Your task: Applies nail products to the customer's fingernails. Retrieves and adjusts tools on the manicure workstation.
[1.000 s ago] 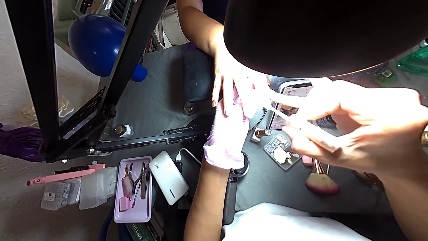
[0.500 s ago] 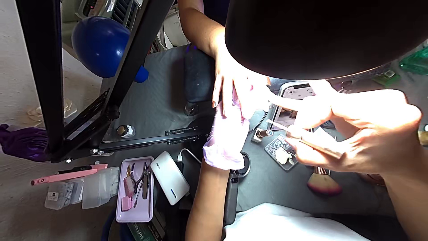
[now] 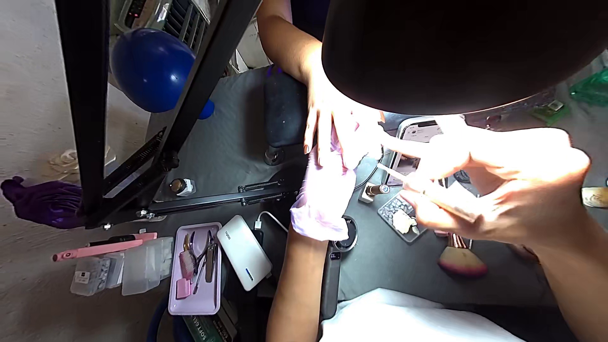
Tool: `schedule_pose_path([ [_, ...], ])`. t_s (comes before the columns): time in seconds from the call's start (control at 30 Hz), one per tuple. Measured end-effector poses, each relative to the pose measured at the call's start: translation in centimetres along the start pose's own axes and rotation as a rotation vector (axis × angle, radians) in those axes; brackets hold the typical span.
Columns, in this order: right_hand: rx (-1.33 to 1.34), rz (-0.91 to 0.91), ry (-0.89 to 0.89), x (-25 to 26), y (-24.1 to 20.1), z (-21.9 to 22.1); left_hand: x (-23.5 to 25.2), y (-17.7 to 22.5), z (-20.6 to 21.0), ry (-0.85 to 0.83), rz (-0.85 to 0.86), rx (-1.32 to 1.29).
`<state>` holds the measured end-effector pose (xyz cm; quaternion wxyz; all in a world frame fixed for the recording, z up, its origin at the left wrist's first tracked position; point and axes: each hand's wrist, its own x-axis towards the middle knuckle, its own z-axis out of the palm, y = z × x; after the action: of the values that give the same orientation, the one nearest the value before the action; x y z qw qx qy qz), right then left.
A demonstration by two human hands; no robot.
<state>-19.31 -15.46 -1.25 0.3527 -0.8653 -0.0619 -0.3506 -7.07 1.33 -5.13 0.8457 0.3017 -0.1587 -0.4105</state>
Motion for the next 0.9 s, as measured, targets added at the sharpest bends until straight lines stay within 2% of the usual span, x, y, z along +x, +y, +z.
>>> schedule_pose_path([
  [0.17, 0.033, -0.002, -0.036, -0.6, -0.2, -0.1, 0.6, -0.1, 0.2, 0.004, -0.007, -0.012],
  [0.37, 0.084, 0.009, 0.013, -0.7, 0.1, 0.4, 1.8, -0.2, 0.6, 0.026, -0.001, 0.024],
  [0.5, 0.161, 0.045, 0.090, -1.2, 0.4, -0.5, 2.4, -0.7, 0.3, 0.005, -0.029, -0.065],
  [0.77, 0.045, 0.214, 0.227, -5.6, 0.6, -4.6, 1.8, -0.9, 0.7, 0.135, -0.118, -0.057],
  [0.9, 0.038, 0.301, 0.256, -8.0, 0.3, -5.6, 1.4, -1.1, 0.5, 0.118, -0.118, 0.032],
])
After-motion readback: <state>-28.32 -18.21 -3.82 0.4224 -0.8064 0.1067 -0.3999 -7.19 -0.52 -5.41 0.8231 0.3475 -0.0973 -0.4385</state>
